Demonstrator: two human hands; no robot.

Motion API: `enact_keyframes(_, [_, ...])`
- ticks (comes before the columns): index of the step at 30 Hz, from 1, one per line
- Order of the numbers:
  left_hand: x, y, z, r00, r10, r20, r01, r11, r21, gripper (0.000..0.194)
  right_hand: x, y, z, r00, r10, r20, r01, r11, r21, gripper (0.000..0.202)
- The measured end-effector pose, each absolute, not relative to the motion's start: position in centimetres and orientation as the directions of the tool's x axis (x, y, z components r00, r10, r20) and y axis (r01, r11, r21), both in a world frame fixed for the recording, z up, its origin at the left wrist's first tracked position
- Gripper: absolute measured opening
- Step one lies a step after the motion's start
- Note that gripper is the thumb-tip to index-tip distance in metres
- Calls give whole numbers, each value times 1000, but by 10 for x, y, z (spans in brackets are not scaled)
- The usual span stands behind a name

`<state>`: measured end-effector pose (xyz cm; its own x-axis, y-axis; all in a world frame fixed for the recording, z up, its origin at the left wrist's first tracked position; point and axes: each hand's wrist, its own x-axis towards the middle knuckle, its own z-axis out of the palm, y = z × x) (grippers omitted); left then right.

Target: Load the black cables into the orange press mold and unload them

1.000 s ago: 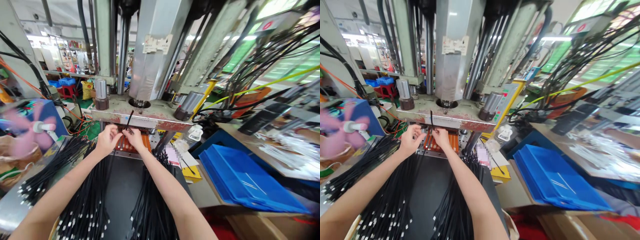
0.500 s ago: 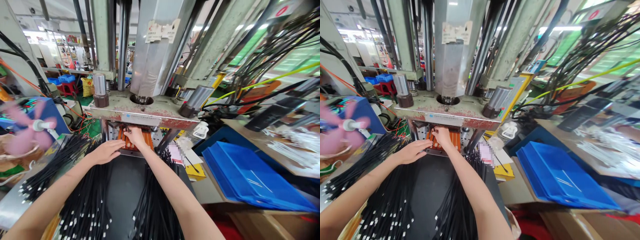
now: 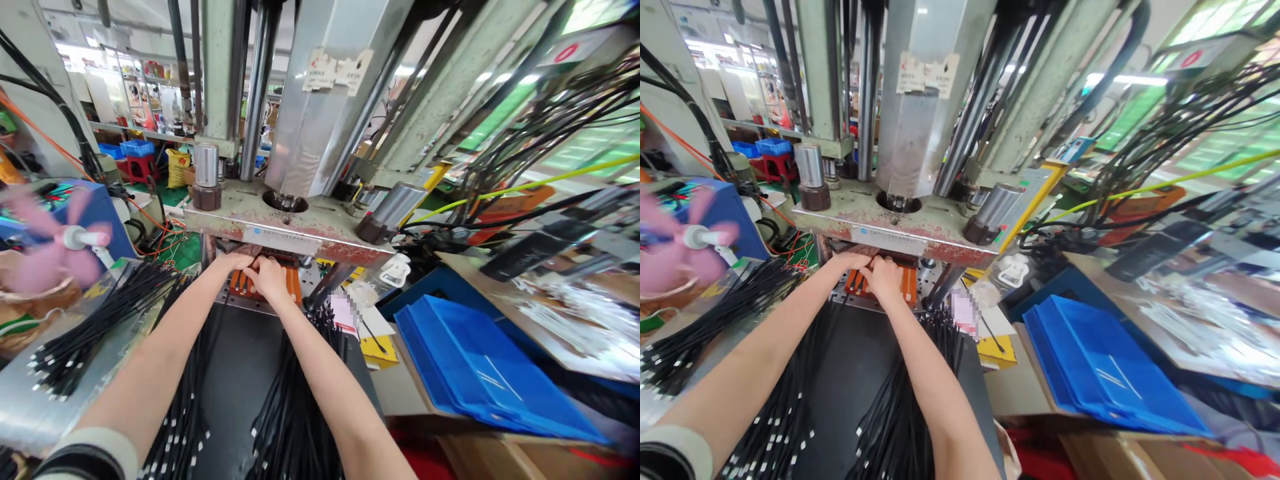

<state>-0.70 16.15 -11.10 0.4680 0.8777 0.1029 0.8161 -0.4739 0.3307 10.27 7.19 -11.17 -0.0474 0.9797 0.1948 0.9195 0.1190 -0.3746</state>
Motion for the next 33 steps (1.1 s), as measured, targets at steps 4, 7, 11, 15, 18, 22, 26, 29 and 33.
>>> enact_keyframes(4, [-24,134,-122,351,926,140,869,-378,318,46,134,53,-115,-68,955,290,914,176,-366,17])
enact_keyframes(7, [-48,95,-143,256,957,139,913,-286,291,48,175,11,-131,87,967,239,972,-30,-232,25])
enact_keyframes(11, [-57,58,-171,191,980,52,956,-198,219,34,209,-30,-150,179,980,-89,984,-178,14,34])
enact_keyframes(15, [-44,57,-179,129,992,-1,972,-127,198,23,214,-36,-154,148,966,-211,986,-162,-50,26])
enact_keyframes(18, [-49,61,-170,131,991,-12,960,-123,250,22,215,-36,-153,211,968,-137,975,-218,-34,31])
enact_keyframes(22, [-73,52,-147,234,972,35,896,-229,379,19,217,-39,-155,186,976,-116,982,-180,63,33])
enact_keyframes(26, [-79,32,-118,360,913,192,580,-380,721,6,222,-41,-154,200,977,-80,976,-206,-70,25])
enact_keyframes(29, [-65,15,-93,417,875,246,265,-376,888,11,218,-50,-140,170,980,107,907,-113,-407,23])
enact_keyframes(33, [-37,-3,-60,534,819,209,128,-323,938,13,186,-67,-104,-18,960,280,516,249,-820,21])
